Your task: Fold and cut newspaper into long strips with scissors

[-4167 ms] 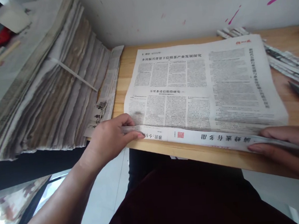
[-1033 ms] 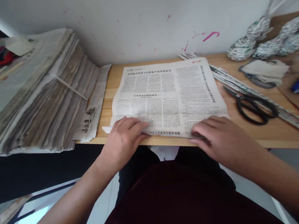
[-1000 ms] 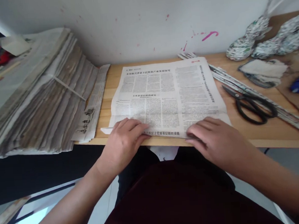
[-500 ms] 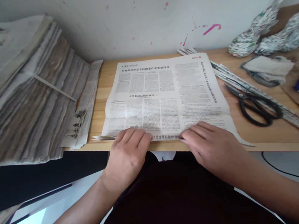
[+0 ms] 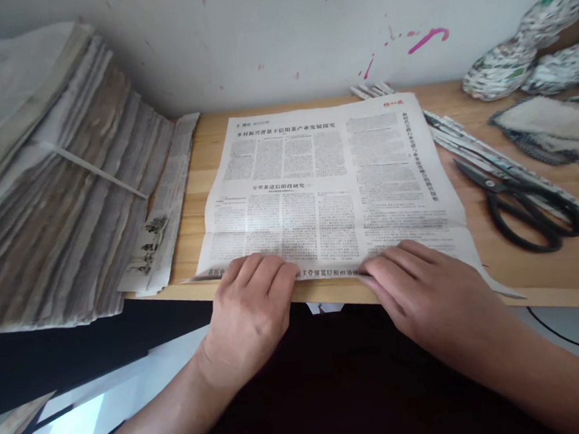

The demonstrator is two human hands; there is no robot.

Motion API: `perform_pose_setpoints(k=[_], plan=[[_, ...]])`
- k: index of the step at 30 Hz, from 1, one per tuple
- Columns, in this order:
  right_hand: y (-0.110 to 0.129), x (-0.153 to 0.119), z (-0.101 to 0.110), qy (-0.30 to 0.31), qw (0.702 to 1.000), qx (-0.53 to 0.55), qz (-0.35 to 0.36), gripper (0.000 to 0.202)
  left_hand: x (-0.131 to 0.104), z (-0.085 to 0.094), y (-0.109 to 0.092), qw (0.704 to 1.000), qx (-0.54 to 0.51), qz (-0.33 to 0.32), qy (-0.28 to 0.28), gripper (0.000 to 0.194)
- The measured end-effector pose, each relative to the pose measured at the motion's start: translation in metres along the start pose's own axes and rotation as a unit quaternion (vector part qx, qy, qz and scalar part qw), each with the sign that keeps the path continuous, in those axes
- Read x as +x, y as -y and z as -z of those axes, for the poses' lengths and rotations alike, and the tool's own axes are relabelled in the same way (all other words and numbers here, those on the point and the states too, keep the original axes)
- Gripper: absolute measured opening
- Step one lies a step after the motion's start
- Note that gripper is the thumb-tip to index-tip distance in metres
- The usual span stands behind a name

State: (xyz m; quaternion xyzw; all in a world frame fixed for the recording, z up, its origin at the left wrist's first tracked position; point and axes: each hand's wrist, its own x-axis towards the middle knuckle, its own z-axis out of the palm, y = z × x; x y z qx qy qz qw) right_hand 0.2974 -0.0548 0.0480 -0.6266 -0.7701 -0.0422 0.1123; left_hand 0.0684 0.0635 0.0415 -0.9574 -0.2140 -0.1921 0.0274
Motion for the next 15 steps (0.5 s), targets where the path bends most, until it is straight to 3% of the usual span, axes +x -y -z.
perform_pose_setpoints(k=[7, 10, 15], plan=[[-0.011, 0.020, 0.011, 0.095, 0.995, 0.023, -0.012, 0.017, 0.022, 0.011, 0.011, 0.993, -0.024, 0.008, 0.115, 0.012], [-0.015, 0.023, 0.012, 0.122, 0.992, 0.034, -0.020, 0.018, 0.031, 0.013, 0.016, 0.989, -0.025, 0.011, 0.145, 0.017], [-0.020, 0.028, 0.014, 0.165, 0.982, 0.058, -0.064, 0.016, 0.042, 0.017, 0.018, 0.971, -0.014, 0.047, 0.232, 0.007]])
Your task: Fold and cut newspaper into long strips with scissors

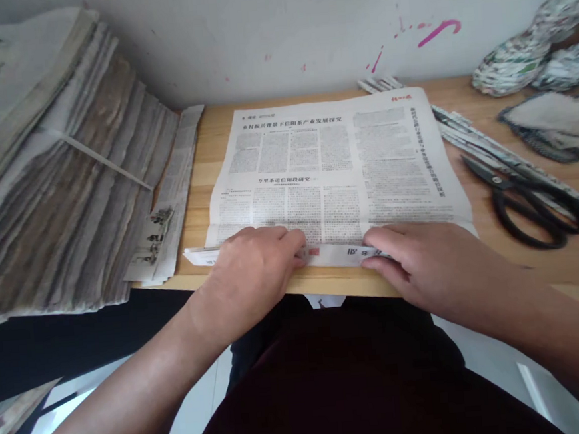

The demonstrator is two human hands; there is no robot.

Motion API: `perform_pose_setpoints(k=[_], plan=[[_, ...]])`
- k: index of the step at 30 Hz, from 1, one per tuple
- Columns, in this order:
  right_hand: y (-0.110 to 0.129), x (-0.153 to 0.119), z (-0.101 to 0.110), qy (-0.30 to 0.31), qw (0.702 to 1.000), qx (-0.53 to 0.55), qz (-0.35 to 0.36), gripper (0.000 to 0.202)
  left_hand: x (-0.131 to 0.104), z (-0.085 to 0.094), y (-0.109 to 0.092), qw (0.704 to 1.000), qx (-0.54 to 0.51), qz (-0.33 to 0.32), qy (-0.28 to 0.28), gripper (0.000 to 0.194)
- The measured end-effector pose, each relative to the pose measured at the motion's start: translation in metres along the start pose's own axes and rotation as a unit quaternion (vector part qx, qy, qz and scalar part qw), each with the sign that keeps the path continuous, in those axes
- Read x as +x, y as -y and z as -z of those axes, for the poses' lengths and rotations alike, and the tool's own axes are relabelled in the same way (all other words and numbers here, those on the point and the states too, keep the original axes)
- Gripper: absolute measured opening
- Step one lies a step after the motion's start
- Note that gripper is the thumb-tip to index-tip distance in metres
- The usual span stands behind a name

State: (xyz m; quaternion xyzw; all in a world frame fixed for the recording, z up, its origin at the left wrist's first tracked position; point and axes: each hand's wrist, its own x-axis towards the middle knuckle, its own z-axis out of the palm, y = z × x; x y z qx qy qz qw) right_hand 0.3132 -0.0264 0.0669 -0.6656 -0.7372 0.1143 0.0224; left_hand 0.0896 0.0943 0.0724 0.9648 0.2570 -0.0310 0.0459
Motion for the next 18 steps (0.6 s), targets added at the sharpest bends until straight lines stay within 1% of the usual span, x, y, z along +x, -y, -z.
perform_pose_setpoints(k=[2, 4, 6, 10, 12, 14, 18], plan=[[-0.003, 0.003, 0.002, 0.021, 0.999, 0.009, -0.024, 0.020, 0.001, 0.001, 0.001, 1.000, 0.000, 0.010, 0.014, 0.005], [-0.007, 0.006, 0.003, 0.034, 0.998, 0.012, -0.045, 0.027, 0.000, 0.000, 0.005, 1.000, -0.003, 0.016, 0.011, 0.010], [-0.014, 0.007, 0.003, 0.035, 0.998, 0.014, -0.059, 0.037, 0.000, -0.004, 0.012, 1.000, -0.007, 0.016, -0.006, 0.019], [-0.030, 0.007, -0.002, 0.029, 0.996, 0.026, -0.080, 0.052, -0.002, -0.016, 0.031, 0.998, -0.009, 0.022, -0.059, 0.042], [-0.035, 0.006, -0.005, 0.020, 0.995, 0.035, -0.087, 0.056, -0.005, -0.022, 0.040, 0.996, -0.008, 0.038, -0.083, 0.048], [-0.038, 0.004, -0.009, 0.005, 0.995, 0.040, -0.089, 0.059, -0.010, -0.025, 0.048, 0.993, -0.007, 0.055, -0.108, 0.049], [-0.038, -0.002, -0.016, -0.051, 0.994, 0.030, -0.087, 0.063, -0.023, -0.029, 0.059, 0.985, -0.009, 0.083, -0.148, 0.048]])
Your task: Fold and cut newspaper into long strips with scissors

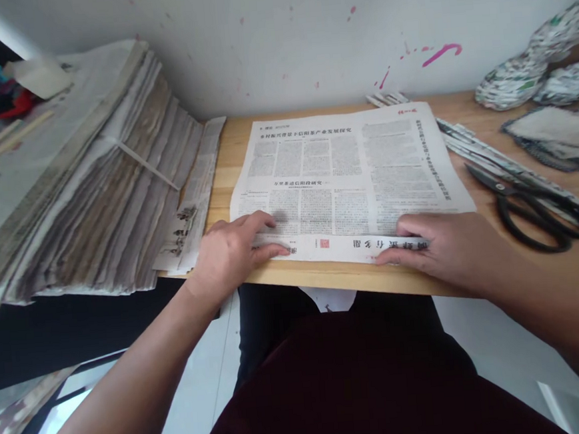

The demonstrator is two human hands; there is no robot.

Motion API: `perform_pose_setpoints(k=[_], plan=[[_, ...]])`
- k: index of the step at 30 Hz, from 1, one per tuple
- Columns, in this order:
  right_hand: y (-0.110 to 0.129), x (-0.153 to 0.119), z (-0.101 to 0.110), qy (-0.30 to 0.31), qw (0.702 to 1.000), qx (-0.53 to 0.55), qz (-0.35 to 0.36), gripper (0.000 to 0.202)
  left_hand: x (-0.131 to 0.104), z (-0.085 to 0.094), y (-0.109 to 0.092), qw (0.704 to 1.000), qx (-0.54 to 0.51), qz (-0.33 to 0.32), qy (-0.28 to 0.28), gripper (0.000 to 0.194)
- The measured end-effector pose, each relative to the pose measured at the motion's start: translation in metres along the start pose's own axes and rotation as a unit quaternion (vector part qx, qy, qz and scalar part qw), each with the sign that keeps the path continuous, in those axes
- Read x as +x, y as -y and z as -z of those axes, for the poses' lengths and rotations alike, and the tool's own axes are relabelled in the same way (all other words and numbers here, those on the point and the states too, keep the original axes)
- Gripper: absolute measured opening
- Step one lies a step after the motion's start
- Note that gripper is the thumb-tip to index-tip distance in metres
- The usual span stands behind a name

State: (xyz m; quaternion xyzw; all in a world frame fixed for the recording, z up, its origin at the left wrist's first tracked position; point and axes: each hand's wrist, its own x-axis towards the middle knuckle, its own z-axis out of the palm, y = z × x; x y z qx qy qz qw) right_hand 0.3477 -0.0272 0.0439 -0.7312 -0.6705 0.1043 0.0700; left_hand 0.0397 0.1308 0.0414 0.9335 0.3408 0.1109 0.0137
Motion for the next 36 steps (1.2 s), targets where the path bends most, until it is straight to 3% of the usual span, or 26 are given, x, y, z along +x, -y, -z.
perform_pose_setpoints(k=[4, 11, 14, 24, 30, 36], plan=[[-0.001, -0.004, -0.003, -0.041, 0.999, -0.004, 0.014, 0.061, -0.007, 0.001, 0.008, 0.999, -0.020, 0.034, -0.011, 0.041], [-0.002, -0.002, 0.000, 0.000, 1.000, -0.002, 0.013, 0.062, -0.004, 0.008, 0.016, 0.988, -0.094, 0.104, 0.067, 0.040], [-0.001, -0.002, 0.001, 0.010, 1.000, -0.002, 0.001, 0.063, -0.003, 0.009, 0.018, 0.987, -0.096, 0.104, 0.071, 0.041], [-0.002, -0.002, -0.003, 0.032, 0.999, -0.007, -0.023, 0.065, -0.008, -0.002, 0.024, 0.998, -0.054, 0.029, 0.001, 0.045], [-0.002, -0.003, -0.002, 0.025, 0.999, -0.006, -0.033, 0.065, -0.022, -0.006, 0.025, 0.995, 0.004, 0.068, -0.075, 0.054], [-0.004, -0.002, -0.004, 0.019, 0.999, -0.001, -0.032, 0.063, -0.028, -0.005, 0.019, 0.990, 0.018, 0.089, -0.111, 0.062]])
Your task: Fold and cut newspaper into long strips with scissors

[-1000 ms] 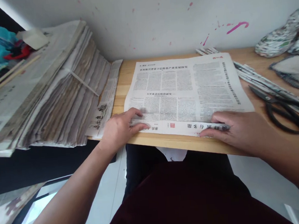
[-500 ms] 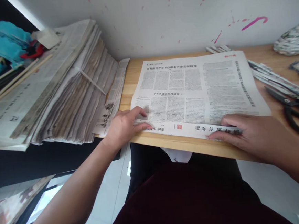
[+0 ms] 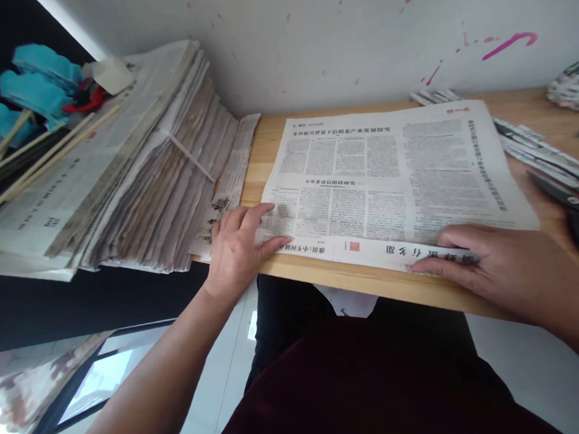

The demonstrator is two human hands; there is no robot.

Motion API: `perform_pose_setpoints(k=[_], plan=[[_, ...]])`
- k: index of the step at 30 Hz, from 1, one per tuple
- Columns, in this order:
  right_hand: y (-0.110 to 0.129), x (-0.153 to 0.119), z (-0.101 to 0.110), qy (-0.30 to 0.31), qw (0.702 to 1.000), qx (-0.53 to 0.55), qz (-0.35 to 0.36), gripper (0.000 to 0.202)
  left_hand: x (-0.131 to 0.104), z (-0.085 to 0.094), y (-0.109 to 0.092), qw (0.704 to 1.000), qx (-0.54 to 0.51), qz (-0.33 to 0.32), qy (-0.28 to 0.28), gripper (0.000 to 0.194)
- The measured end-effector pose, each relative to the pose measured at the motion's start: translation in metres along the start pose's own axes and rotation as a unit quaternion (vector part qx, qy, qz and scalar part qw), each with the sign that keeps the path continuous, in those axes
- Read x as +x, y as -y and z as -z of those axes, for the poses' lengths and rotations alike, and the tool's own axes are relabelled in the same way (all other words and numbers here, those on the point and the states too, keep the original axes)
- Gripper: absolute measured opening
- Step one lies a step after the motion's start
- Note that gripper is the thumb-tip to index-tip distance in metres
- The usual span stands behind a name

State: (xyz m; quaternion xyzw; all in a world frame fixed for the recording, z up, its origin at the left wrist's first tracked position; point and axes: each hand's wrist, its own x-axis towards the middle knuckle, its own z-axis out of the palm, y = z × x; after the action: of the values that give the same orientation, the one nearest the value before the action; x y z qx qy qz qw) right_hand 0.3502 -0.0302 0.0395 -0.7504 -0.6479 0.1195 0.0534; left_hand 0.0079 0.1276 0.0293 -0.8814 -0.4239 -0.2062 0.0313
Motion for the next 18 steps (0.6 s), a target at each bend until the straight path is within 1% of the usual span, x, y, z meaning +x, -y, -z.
perform_pose_setpoints(k=[1, 2, 3, 5, 6, 8, 10, 13, 15, 18], plan=[[0.000, 0.000, 0.000, -0.001, 1.000, 0.001, 0.001, 0.063, -0.001, 0.000, -0.001, 1.000, 0.016, -0.007, -0.022, 0.060], [0.001, 0.000, 0.001, -0.001, 1.000, 0.001, 0.000, 0.062, -0.003, 0.000, -0.003, 0.998, 0.030, -0.020, -0.044, 0.054], [0.001, 0.000, 0.001, 0.001, 1.000, 0.000, 0.000, 0.062, -0.005, 0.000, -0.004, 0.997, 0.036, -0.039, -0.060, 0.043], [0.002, 0.000, 0.002, 0.005, 1.000, -0.002, -0.001, 0.061, -0.010, -0.001, -0.005, 0.994, 0.014, -0.094, -0.062, 0.020], [0.002, -0.001, 0.002, 0.004, 1.000, -0.002, -0.001, 0.062, -0.013, 0.000, -0.006, 0.991, -0.003, -0.120, -0.051, 0.017], [0.001, -0.001, 0.001, -0.006, 1.000, -0.004, 0.000, 0.064, -0.021, 0.002, -0.010, 0.988, -0.013, -0.153, -0.030, 0.029], [0.001, -0.001, 0.000, -0.016, 1.000, -0.008, 0.000, 0.066, -0.030, 0.006, -0.018, 0.988, 0.020, -0.154, -0.007, 0.041], [0.002, 0.000, -0.001, -0.024, 1.000, -0.012, 0.000, 0.069, -0.043, 0.013, -0.036, 0.987, 0.093, -0.124, 0.045, 0.050], [0.003, 0.000, -0.002, -0.030, 0.999, -0.012, -0.002, 0.073, -0.051, 0.015, -0.050, 0.985, 0.121, -0.095, 0.083, 0.055], [0.003, 0.000, -0.002, -0.028, 0.999, -0.014, -0.004, 0.074, -0.059, 0.015, -0.064, 0.983, 0.139, -0.053, 0.105, 0.085]])
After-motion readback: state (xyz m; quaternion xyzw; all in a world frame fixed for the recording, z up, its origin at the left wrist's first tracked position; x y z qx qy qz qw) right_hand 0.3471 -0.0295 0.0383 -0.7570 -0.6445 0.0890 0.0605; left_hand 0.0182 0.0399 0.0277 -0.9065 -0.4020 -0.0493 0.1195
